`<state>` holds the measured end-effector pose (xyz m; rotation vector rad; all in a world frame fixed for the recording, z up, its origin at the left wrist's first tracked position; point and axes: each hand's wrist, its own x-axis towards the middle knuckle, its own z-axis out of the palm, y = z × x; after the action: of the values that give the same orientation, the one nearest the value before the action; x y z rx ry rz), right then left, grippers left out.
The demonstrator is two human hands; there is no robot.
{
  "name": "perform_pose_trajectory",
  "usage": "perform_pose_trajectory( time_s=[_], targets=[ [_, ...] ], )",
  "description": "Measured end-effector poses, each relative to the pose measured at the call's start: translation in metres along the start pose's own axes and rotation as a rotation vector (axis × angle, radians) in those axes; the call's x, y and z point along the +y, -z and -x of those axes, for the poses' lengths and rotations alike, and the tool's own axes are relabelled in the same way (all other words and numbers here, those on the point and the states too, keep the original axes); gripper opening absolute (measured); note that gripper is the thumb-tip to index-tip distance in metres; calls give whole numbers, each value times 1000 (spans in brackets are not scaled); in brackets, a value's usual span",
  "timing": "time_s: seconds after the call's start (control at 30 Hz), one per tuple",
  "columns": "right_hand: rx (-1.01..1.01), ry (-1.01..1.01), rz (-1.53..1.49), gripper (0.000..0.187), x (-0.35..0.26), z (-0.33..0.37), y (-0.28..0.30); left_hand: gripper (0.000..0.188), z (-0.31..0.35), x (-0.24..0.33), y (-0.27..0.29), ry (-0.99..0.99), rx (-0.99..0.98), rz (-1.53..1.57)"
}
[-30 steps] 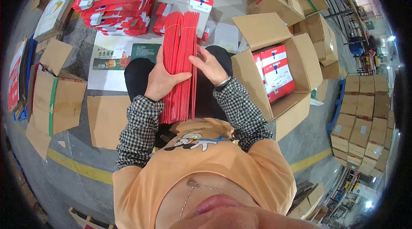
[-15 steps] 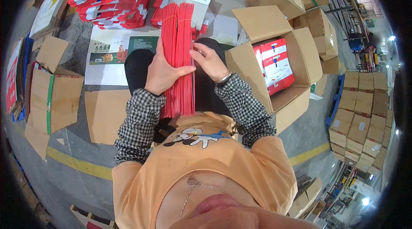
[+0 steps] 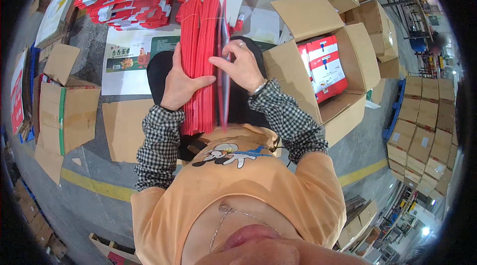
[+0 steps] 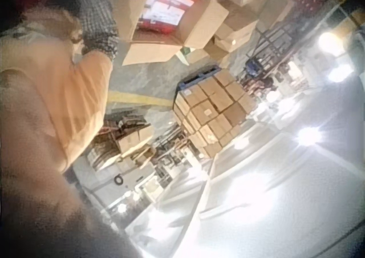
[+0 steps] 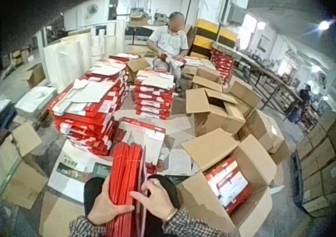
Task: The person packs cardboard packaging boxes into a larger carton by hand.
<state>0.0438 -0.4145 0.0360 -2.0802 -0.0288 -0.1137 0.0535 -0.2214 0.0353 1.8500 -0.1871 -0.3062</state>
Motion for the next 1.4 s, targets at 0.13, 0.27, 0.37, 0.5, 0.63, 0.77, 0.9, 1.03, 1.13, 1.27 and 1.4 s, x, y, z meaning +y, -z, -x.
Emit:
perform_pose_trajectory(
  time_s=[0.13, 0.27, 0.37, 0.5, 0.63, 0.77, 0.9, 1.03, 1.13, 1.27, 1.4],
  targets=[
    [27, 63, 62, 34, 10, -3, -1, 116, 0, 8, 1, 3, -24, -40],
    [6, -10, 24, 31, 14, -1, 2, 116, 0, 3, 2, 6, -20, -40],
    [-15, -2, 44, 31, 5, -1, 1, 116, 1, 7, 1, 5, -29, -45],
    [-18, 96, 59, 29, 13, -2, 2, 116, -1, 3, 2, 6, -34, -49],
    [-76, -66, -61, 26, 17, 0, 9, 116, -2, 3, 2, 9, -23, -30],
    [-61, -24, 12, 25, 17, -3, 3, 115, -3, 11, -3, 0, -6, -122],
    [-102, -70, -23, 26, 19, -3, 8, 113, -4, 9, 1, -1, -7, -117],
    [20, -186, 46, 33, -3, 1, 19, 112, -5, -5, 3, 16, 7, -64],
    [6, 142, 189, 30, 18, -1, 6, 112, -4, -1, 2, -13, -4, -37],
    [-28, 67, 196, 22, 0, -2, 1, 113, -4, 2, 1, 25, -18, -61],
    [-36, 82, 214, 25, 3, -1, 0, 113, -5, 8, 0, 18, -26, -76]
  ],
)
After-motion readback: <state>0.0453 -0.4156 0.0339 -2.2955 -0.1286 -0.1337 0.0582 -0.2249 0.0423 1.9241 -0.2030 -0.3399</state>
